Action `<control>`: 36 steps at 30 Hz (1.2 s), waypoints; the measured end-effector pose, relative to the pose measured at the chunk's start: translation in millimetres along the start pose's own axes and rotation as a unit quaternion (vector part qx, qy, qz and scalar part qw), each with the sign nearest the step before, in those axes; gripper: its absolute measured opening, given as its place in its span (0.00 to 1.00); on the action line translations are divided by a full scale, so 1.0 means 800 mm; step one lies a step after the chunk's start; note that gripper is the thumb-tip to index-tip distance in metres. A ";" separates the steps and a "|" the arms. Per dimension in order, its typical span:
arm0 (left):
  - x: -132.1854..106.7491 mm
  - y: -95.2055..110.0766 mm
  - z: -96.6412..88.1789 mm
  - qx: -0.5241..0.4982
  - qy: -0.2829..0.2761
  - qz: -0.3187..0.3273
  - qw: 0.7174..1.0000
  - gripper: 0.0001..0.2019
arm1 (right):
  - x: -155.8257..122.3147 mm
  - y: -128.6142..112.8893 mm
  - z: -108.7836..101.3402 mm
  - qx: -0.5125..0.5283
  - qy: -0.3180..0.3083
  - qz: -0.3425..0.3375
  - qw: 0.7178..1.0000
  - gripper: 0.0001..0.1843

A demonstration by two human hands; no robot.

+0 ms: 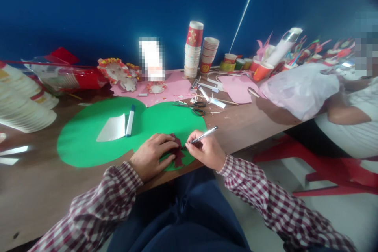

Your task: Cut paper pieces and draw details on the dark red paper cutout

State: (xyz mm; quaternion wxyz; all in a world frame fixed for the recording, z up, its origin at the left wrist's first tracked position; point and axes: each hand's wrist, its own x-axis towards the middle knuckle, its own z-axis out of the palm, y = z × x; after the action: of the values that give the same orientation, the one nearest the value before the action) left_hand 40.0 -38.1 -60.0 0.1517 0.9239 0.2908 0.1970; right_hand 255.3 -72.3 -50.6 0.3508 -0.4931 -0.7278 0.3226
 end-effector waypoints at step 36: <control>0.000 -0.001 0.001 -0.002 -0.004 -0.003 1.000 0.13 | 0.000 0.000 -0.001 0.004 0.004 0.003 1.000 0.04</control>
State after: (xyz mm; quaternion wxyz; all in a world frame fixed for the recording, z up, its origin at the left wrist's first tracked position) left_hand 40.1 -37.4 -61.2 0.1549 0.9234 0.2931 0.1936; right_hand 255.7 -72.6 -50.1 0.3547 -0.4955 -0.7236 0.3242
